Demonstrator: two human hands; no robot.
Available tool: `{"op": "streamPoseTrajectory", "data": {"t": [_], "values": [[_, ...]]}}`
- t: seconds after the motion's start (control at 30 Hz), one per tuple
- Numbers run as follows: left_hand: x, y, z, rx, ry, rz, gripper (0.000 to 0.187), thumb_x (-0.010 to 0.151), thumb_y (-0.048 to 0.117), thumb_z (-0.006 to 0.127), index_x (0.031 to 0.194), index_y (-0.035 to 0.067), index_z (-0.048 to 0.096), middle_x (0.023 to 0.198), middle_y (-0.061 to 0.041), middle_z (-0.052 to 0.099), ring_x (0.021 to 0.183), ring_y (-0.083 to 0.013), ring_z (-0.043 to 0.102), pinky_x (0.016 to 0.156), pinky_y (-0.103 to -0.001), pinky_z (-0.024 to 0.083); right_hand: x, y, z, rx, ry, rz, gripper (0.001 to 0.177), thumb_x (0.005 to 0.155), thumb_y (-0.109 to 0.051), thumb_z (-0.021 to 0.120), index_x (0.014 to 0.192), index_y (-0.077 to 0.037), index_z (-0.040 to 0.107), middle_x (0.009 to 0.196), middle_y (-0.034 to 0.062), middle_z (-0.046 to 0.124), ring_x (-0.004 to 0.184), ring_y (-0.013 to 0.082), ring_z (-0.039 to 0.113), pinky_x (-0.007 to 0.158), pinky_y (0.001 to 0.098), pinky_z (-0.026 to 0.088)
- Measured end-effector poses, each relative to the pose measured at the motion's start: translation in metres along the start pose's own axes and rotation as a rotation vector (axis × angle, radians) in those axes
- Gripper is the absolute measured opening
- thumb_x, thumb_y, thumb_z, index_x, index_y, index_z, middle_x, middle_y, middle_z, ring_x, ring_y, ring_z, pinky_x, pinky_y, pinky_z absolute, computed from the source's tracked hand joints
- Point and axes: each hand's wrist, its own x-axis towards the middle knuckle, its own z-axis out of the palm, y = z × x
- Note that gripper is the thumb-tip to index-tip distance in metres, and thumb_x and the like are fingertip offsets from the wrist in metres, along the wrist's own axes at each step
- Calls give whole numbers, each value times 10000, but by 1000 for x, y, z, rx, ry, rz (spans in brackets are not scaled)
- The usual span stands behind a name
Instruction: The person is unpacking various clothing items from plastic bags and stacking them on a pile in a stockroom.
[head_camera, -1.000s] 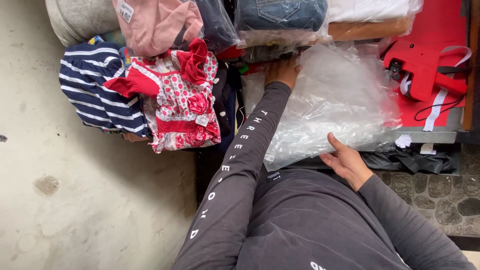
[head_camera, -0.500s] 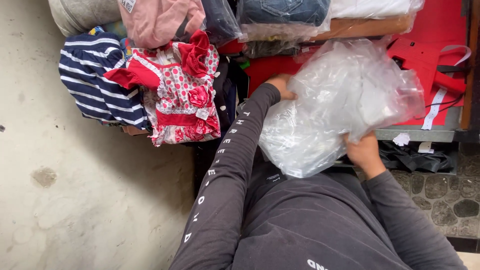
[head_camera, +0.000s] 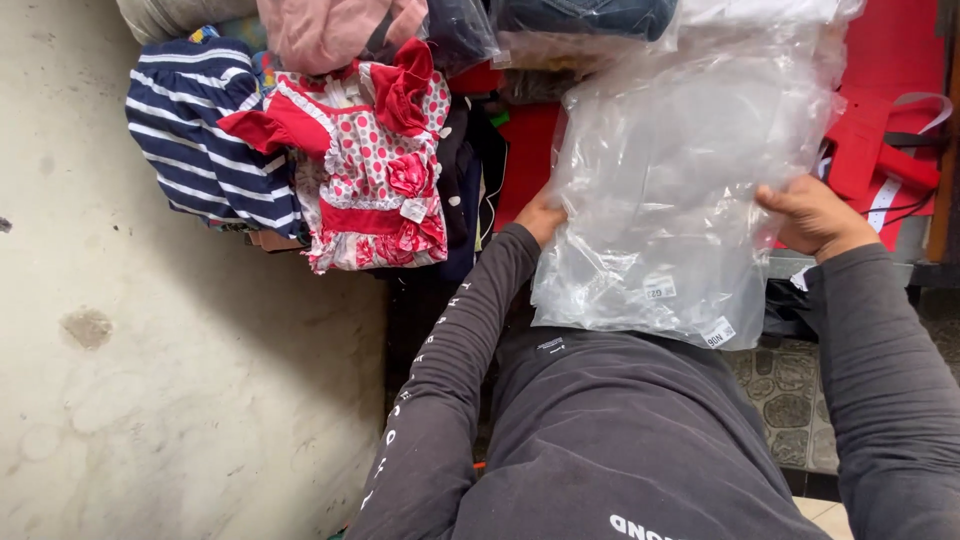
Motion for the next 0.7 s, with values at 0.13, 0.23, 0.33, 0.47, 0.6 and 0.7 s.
{"op": "streamPoseTrajectory", "data": {"t": [0.13,0.23,0.33,0.47,0.6,0.7], "values": [[3,-23,-2,-15,-6,208,730,871,218,756,1532,122,461,1422,-100,629,1318,-228,583,1157,-354,417,13,21,17,-22,-120,-198,425,751,-81,786,1143,-23,634,1130,55,642,1033,163,553,813,350,408],[-11,-5,-6,-72,9,177,477,887,163,732,1335,121,576,1221,-79,673,1115,-216,632,973,-372,516,4,17,27,-123,-13,-338,312,728,7,850,984,-57,684,993,12,664,913,130,568,700,329,458],[-18,8,-13,-58,39,166,241,894,172,727,1131,130,721,1044,-47,720,936,-204,693,812,-390,620,45,56,1,56,-98,-524,299,812,-21,742,1051,-119,590,1029,-15,590,925,137,535,810,317,467],[-19,18,-32,307,43,508,327,858,117,777,1179,97,716,1273,-68,626,1147,-255,640,989,-407,534,132,118,-16,551,-341,-752,318,1109,-202,473,803,-243,399,752,-103,369,658,49,353,653,221,364],[-20,8,-33,576,23,763,397,831,75,815,1214,72,712,1444,-83,556,1306,-294,599,1123,-420,468,12,55,5,-1100,170,-1425,140,983,-105,681,1099,-181,672,1175,72,581,1076,311,609,887,414,539],[-35,-22,-33,1012,-50,843,431,876,178,758,1283,96,640,1397,-144,614,1243,-345,606,1022,-488,518,16,81,3,-1194,56,-1645,138,1028,-124,569,1128,-164,654,1378,143,628,1077,363,650,1006,476,553]]}}
